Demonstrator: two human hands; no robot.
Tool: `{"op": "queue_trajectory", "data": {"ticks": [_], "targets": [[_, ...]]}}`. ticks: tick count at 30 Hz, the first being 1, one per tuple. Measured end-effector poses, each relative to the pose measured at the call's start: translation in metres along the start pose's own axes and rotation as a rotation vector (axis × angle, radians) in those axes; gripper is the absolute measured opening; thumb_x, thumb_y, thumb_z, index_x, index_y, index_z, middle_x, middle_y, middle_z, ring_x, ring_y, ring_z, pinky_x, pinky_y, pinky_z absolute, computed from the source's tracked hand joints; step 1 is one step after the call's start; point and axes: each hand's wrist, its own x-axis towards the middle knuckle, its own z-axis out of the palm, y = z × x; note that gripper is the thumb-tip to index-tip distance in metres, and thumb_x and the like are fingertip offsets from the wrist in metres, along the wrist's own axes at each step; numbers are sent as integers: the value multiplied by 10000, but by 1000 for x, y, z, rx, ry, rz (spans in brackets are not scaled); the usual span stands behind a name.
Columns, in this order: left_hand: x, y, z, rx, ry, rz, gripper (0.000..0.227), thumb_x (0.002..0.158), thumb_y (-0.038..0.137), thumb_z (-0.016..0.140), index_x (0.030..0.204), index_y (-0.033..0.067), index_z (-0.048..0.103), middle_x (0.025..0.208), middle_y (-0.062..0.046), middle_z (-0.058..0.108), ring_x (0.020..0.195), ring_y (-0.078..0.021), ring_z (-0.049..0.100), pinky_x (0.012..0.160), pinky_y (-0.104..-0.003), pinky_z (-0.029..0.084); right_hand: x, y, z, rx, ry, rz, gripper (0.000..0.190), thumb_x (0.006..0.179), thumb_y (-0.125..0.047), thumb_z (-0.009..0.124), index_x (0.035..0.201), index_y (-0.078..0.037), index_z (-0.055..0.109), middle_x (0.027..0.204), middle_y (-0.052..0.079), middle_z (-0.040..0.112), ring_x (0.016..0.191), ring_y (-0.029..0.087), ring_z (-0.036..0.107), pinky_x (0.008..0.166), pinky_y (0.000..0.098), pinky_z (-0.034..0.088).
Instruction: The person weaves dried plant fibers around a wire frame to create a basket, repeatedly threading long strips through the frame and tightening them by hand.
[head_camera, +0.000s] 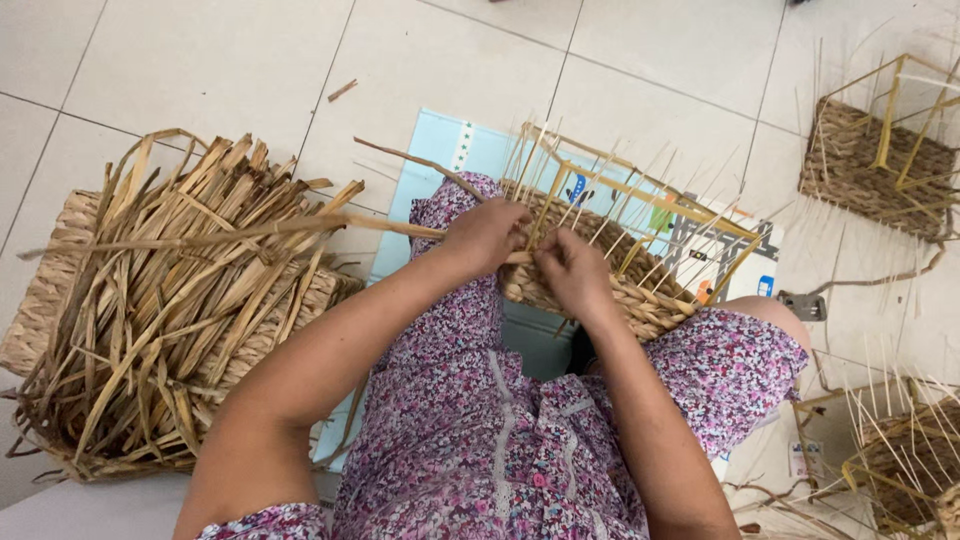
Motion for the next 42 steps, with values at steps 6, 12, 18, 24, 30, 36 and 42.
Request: {"op": "queue_trajectory", "data": {"ticks": [6,12,18,24,30,36,42], "targets": [[-12,4,-9,420,118,294,93,847,186,721,936,168,744,1091,-104,622,1072,-318,612,924,-466,462,-9,15,6,-210,153,-464,96,920,-38,722,992,-50,660,1066,127,697,961,262,694,838,406,561],[-30,-8,-3,222,119,329,140,971,176,685,1096,114,692,1097,-69,662,1058,-303,626,951,-473,477,-1,32,-4,196,-53,-257,188,955,14,615,1118,-74,649,1101,60,725,984,147,730,834,279,622],[-52,-7,-7,150,265,570,416,800,208,797,1081,-8,579,1211,-193,587,1141,-389,578,991,-495,462,9,12,-14,8,-58,-265,162,923,-24,709,1079,-62,685,972,60,743,869,133,708,741,282,590],[-59,-5,5,216,283,544,262,867,141,726,1069,45,589,1256,-183,592,1197,-391,561,1079,-521,424,5,0,-19,8,-86,-326,100,891,-60,753,977,-43,704,949,48,714,851,134,680,743,303,570],[-68,14,4,307,286,571,177,876,123,645,1047,89,616,1258,-209,604,1215,-394,566,1077,-545,414,8,-5,-5,-233,6,-361,157,878,-154,792,878,-36,688,867,71,687,816,202,664,740,367,542],[-18,-3,-16,91,-80,54,123,941,177,645,1042,114,675,950,-120,729,921,-332,698,781,-486,530,6,-8,-12,-268,-40,-337,113,971,-165,705,929,-60,700,864,72,686,805,208,669,754,380,553],[-10,-17,-22,-10,-56,-47,191,833,276,772,943,126,730,918,-126,740,852,-316,720,753,-457,550,-1,-48,-37,-256,-95,-348,167,934,-178,674,1067,-89,721,933,81,745,823,227,719,736,390,576]]}}
